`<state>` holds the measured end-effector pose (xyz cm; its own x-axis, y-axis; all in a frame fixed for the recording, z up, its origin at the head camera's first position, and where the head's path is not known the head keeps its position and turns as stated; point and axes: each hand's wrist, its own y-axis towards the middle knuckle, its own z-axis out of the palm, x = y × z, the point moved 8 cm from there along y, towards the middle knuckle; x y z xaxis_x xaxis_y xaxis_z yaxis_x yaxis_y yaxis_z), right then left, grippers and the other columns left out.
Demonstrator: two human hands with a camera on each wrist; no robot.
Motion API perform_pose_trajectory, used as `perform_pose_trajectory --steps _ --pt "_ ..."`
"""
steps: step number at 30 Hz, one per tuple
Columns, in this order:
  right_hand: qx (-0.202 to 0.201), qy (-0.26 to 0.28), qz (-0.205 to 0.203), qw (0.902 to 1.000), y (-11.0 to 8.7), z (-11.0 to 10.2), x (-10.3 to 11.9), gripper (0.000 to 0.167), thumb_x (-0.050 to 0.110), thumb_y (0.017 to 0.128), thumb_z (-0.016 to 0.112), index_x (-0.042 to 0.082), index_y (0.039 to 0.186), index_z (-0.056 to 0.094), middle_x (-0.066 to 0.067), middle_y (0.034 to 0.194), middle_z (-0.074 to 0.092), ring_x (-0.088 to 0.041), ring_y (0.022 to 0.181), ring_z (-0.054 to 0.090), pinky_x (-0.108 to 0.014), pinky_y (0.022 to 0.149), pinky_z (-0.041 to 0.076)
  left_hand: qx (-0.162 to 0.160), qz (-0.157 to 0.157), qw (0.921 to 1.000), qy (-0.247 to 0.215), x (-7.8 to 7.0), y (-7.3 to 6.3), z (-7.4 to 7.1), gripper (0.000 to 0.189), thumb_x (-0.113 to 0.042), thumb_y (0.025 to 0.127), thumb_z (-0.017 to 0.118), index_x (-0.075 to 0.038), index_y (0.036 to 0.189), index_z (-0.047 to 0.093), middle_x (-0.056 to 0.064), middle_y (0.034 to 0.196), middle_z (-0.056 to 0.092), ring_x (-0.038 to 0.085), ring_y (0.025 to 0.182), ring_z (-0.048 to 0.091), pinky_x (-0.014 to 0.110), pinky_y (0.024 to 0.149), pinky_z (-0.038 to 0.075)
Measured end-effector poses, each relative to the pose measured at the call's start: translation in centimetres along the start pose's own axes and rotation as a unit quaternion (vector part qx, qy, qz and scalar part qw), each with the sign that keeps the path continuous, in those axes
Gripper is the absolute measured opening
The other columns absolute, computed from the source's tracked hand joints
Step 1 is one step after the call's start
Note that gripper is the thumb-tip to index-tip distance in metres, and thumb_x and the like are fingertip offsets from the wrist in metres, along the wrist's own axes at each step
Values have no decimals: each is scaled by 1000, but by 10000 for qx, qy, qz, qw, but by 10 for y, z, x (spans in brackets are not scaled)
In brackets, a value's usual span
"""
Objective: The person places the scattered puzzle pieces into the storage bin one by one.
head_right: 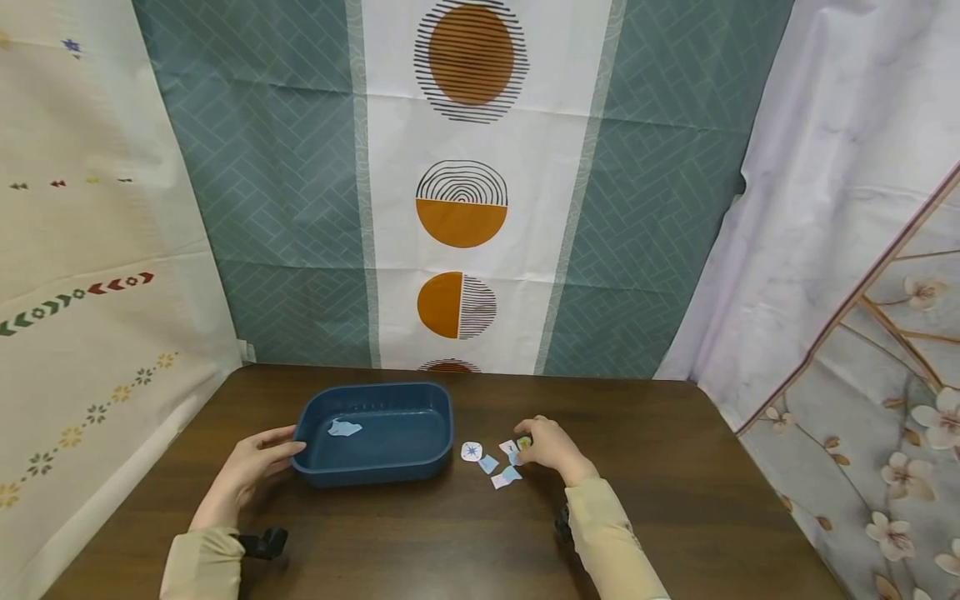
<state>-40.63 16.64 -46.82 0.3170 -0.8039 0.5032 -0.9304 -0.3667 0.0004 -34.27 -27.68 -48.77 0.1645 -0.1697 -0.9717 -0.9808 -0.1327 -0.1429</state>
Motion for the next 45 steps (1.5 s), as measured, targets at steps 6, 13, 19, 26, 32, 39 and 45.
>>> perform_pose_trajectory --steps 6,13,19,26,32,39,45 --pt "114 -83 42 9999 1 7 2 46 11 76 83 -1 117 66 -18 120 62 -38 112 55 -52 93 50 -4 -27 10000 9 2 -1 -1 63 -15 91 70 13 140 42 32 138 51 5 90 67 29 85 59" --pt "98 -182 223 9995 1 13 0 47 12 75 83 -1 117 67 -17 117 62 -34 106 54 -49 90 50 14 -63 10000 2 3 -2 -1 65 -16 90 71 12 140 42 32 139 49 3 89 67 29 84 59" --pt "-60 -453 170 9988 3 18 0 43 17 76 83 -1 113 69 -17 113 63 -39 109 55 -51 91 50 2 -85 10000 -14 5 -2 -1 64 -16 90 70 12 140 42 33 140 48 3 89 67 29 84 59" --pt "-270 -810 314 9959 4 17 0 39 22 75 84 3 107 72 -14 112 64 -32 100 59 -46 81 53 -8 -109 9999 -11 5 -1 0 62 -16 91 69 12 140 43 32 141 48 5 90 67 30 85 59" --pt "-352 -1007 503 9930 2 15 2 34 23 75 85 3 101 73 -12 109 67 -31 99 63 -46 82 55 -1 -120 9999 7 3 -1 0 62 -17 92 69 11 141 43 33 143 45 7 92 68 30 85 59" --pt "-641 -1027 463 9916 2 14 6 23 18 76 84 3 89 74 -9 98 68 -27 87 65 -41 75 56 27 -68 10000 13 0 0 -1 63 -17 91 69 12 141 42 33 142 46 4 90 66 28 85 59" --pt "-739 -971 380 9918 2 15 8 13 11 74 79 4 80 71 -5 87 64 -19 71 56 -37 66 53 47 -70 10000 14 0 0 0 62 -16 92 69 11 141 42 34 143 45 5 91 67 29 85 59"
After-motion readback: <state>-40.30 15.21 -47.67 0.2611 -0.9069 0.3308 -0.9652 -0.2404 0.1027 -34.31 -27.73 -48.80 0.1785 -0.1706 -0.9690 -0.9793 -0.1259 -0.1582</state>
